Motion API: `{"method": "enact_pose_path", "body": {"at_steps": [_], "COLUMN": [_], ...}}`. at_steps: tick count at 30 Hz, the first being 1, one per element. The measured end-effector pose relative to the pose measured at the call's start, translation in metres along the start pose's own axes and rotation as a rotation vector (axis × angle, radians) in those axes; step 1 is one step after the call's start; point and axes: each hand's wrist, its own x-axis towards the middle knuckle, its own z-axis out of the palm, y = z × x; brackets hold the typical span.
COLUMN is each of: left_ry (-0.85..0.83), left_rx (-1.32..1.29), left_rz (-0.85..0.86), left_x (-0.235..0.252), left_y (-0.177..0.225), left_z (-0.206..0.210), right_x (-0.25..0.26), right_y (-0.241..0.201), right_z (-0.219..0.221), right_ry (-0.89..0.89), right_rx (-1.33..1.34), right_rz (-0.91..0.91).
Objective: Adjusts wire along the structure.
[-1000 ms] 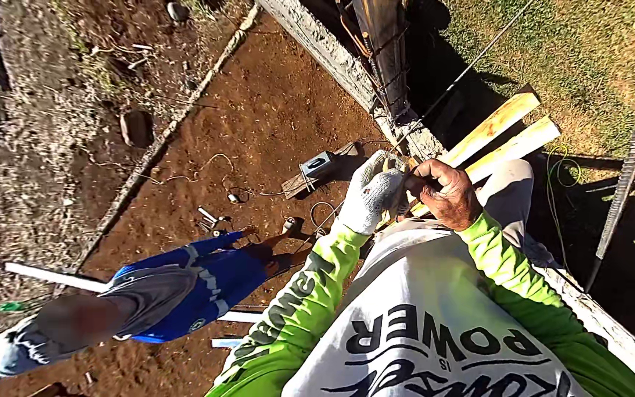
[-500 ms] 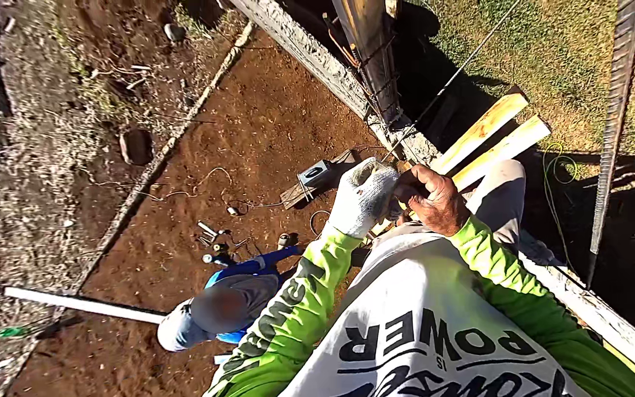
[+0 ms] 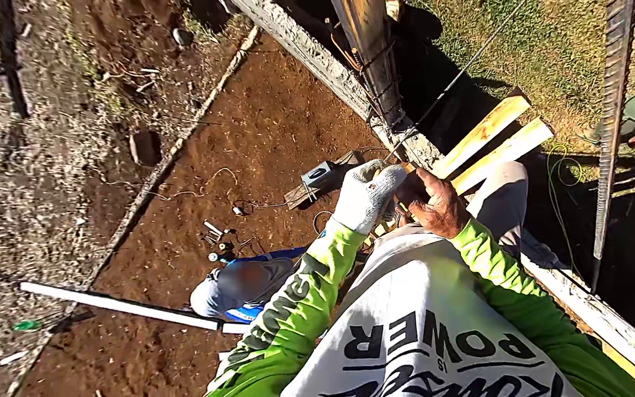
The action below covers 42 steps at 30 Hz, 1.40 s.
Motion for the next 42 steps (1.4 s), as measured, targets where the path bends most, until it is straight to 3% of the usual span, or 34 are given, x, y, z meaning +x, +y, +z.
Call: {"method": "enact_pose_path", "body": {"at_steps": [12,19,24,33,38,42], "left_ry": [0.037,-0.07,-0.138,-0.274,-0.198,-0.135], "left_rx": [0.077,0.006,-0.114,-0.251,-0.257,-0.265], "left_rz": [0.002,0.065,0.027,0.021,0.048,0.113], "left_x": [-0.001,-0.002,0.001,0.003,0.006,0.006], "left_y": [0.006,-0.002,-0.007,-0.019,-0.02,-0.015], "left_z": [0.004,-0.002,-0.006,-0.022,-0.031,-0.031], "right_x": [-0.002,0.005,0.005,0.002,0.001,-0.006], "right_y": [0.0,0.0,-0.001,0.001,0.007,0.015], "right_z": [0.01,0.008,0.006,0.001,-0.009,-0.013], "right_ry": [0.079,0.108,0.1,0.235,0.246,0.173], "right_rx": [0.096,0.179,0.27,0.342,0.368,0.208], "right_rz": [0.001,-0.009,0.081,0.119,0.047,0.083]}}
